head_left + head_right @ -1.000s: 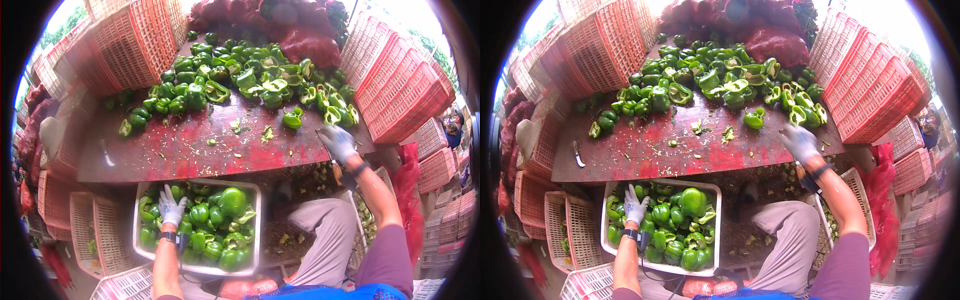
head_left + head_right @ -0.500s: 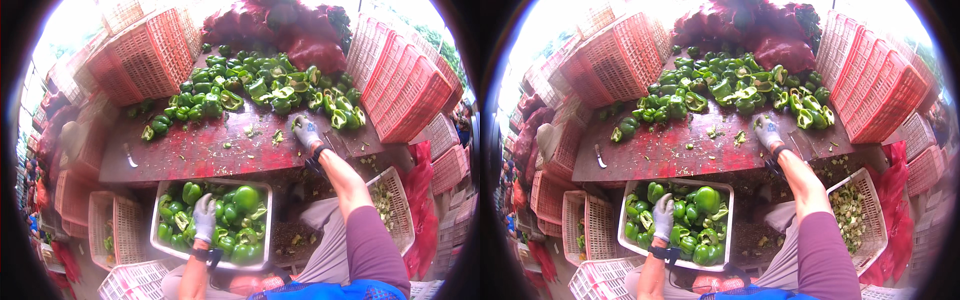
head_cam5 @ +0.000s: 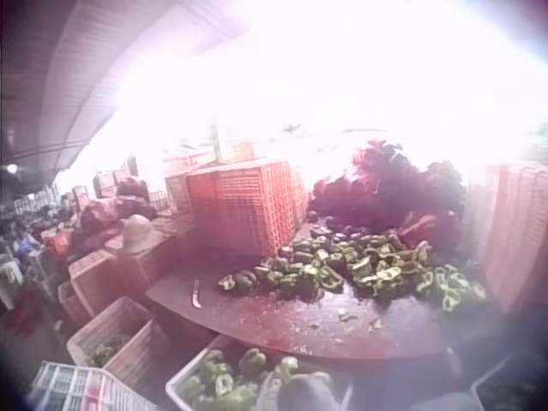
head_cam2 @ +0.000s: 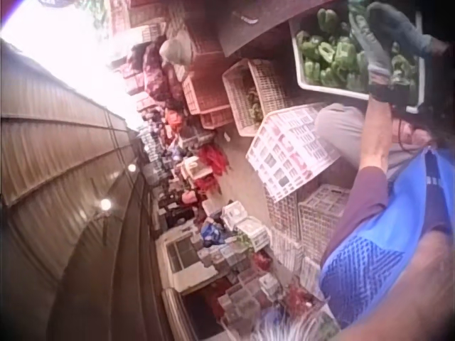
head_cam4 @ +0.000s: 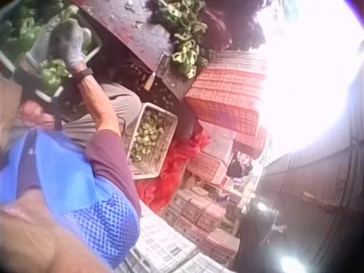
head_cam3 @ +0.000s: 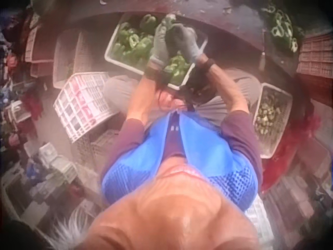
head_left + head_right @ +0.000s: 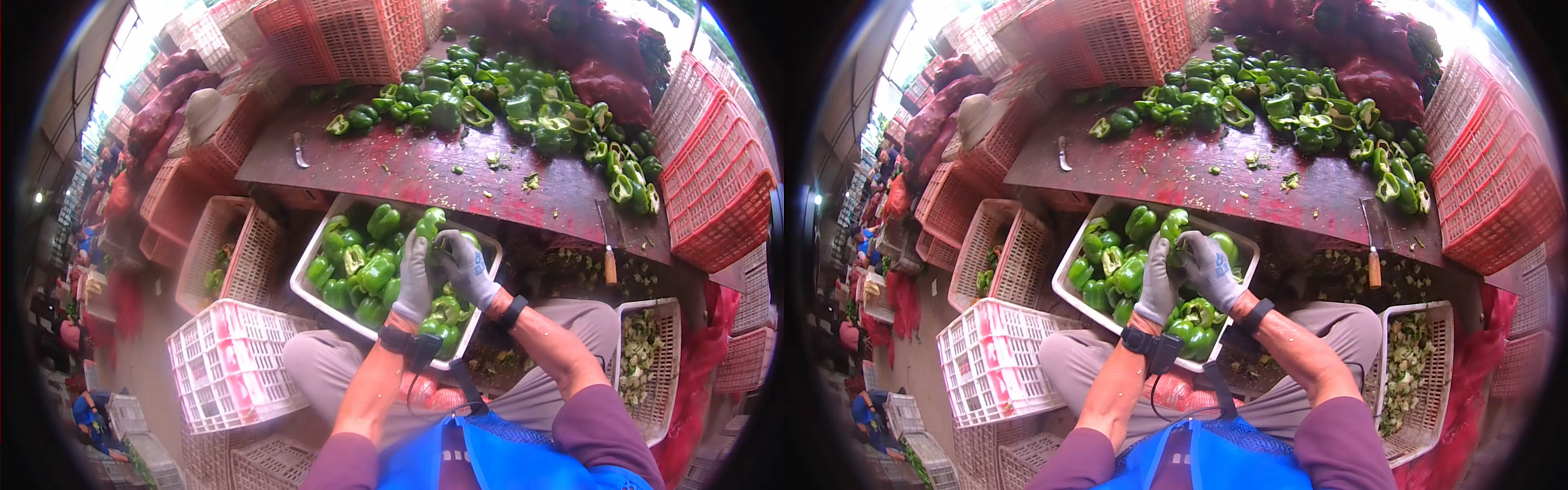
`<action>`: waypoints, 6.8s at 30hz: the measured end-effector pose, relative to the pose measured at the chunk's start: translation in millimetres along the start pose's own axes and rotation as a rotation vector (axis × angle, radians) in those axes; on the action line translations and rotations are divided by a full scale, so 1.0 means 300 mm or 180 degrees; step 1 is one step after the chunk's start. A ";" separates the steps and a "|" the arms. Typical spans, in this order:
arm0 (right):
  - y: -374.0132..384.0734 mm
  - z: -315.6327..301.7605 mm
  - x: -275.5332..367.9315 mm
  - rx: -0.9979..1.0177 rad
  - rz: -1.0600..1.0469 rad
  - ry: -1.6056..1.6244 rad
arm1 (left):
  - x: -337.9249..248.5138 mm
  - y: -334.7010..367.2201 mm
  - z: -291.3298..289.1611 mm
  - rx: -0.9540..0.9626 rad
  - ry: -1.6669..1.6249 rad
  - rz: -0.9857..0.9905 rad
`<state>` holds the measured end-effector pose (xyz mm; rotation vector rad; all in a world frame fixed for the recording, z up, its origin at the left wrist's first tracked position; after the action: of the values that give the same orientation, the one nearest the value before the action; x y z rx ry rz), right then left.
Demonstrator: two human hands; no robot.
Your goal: Sorting green bell peppers and removing stems using a small knife.
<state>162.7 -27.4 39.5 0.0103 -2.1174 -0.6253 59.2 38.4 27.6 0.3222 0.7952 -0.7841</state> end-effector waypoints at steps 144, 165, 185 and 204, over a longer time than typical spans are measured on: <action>-0.353 -1.625 -0.917 -0.0992 0.4395 -0.2609 | 0.327 -0.087 -0.385 0.0509 0.7113 0.0024; 0.145 -0.530 -0.388 -0.0511 0.0197 -0.1277 | 0.207 -0.056 -0.252 -0.0161 0.5629 0.0352; -0.121 -0.003 0.266 0.0066 -0.1003 -0.1929 | -0.009 -0.238 -0.043 0.0236 -0.0856 0.0277; -0.183 0.130 -0.054 0.0268 0.1467 0.1909 | 0.050 -0.318 -0.255 -0.1177 0.0769 0.0575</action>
<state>129.9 -54.7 -15.1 -0.2122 -1.4883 -0.2143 -43.4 6.9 -32.6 0.1544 1.1024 -0.4205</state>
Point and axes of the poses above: each hand's wrist, its own y-axis towards the middle knuckle, its own z-axis out of the palm, x = y × z, the point moved 3 cm from there along y, towards the middle knuckle, and after that the axes turned 8 degrees about x, right-handed, at the moved point
